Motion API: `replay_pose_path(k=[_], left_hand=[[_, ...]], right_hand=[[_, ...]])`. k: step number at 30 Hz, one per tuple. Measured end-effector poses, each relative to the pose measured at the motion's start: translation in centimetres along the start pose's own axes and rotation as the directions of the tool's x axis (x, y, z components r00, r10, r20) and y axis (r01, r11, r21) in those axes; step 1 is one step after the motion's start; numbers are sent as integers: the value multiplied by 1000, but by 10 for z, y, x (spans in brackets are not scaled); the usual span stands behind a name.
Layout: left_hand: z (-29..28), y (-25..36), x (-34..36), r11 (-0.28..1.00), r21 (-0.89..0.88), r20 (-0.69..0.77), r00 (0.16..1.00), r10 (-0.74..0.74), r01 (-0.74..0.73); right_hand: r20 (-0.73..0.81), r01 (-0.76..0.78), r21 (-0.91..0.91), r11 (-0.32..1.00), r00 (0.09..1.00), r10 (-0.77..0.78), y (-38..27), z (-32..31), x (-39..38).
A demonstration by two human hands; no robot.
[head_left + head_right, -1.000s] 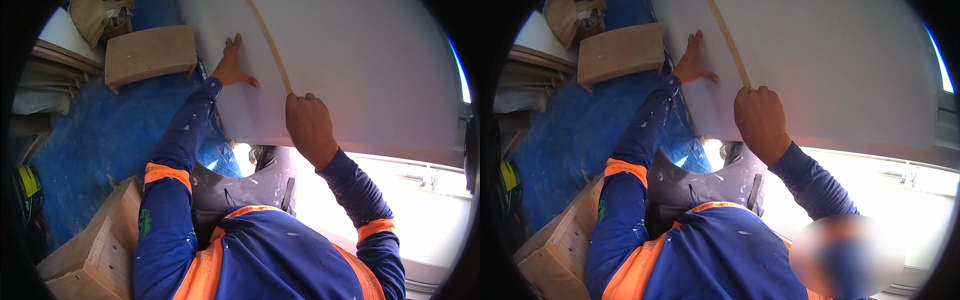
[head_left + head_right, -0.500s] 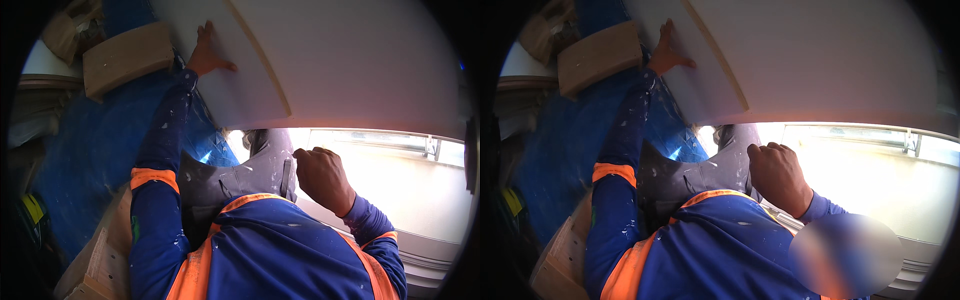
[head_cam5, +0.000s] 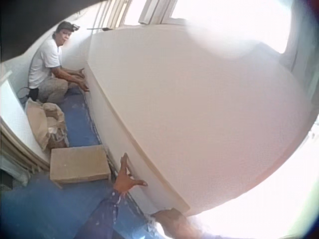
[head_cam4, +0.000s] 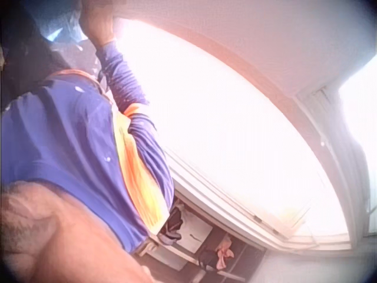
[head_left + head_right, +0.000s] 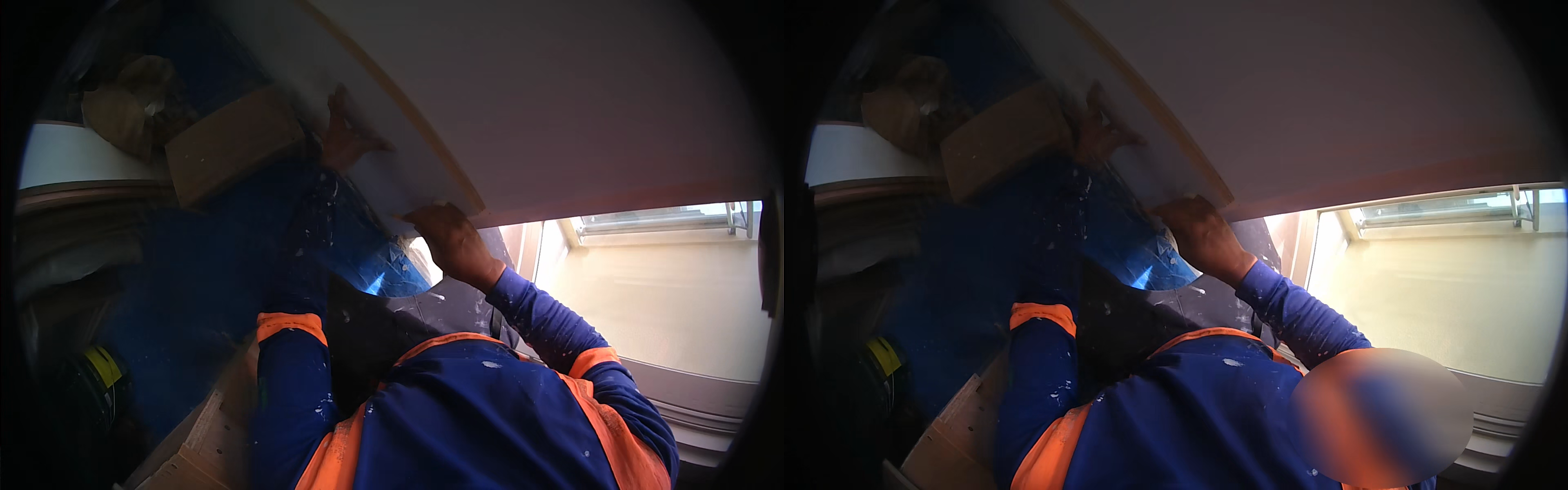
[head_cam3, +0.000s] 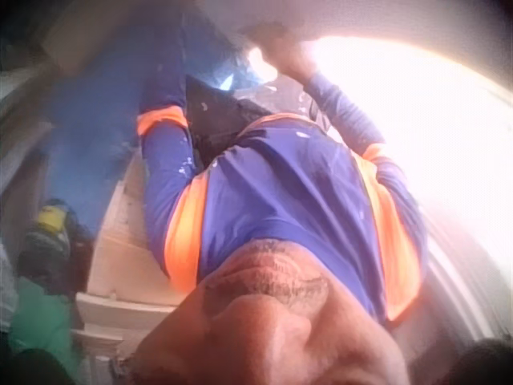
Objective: The person positions and fits long, curved wooden wall panels along the base of a wall in a room under renovation. They repeatedly lift the panels, align them against the wall, and adjust their placement to ensure a proper fit.
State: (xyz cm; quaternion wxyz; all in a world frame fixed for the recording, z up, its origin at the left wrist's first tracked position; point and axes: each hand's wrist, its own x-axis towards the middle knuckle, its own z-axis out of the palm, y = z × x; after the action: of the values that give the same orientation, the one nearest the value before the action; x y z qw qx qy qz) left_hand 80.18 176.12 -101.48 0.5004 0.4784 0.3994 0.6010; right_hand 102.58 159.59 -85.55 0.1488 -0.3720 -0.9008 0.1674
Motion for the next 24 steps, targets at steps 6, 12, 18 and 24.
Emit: replay_pose_path(k=[6,12,18,24], left_hand=[[0,25,-5,980,32,25,980,-198,198],[-4,34,-19,978,87,4,982,-189,188],[29,30,-10,841,-412,-262,838,-478,351],[32,40,-38,846,-353,-191,854,-484,401]], right_hand=[[-96,-29,-9,1000,995,28,-16,-6,1],[-133,-4,53,999,991,12,-20,-4,2],[-192,-6,73,997,981,20,-10,2,-15],[-200,-3,7,1000,980,4,-10,10,-50]])
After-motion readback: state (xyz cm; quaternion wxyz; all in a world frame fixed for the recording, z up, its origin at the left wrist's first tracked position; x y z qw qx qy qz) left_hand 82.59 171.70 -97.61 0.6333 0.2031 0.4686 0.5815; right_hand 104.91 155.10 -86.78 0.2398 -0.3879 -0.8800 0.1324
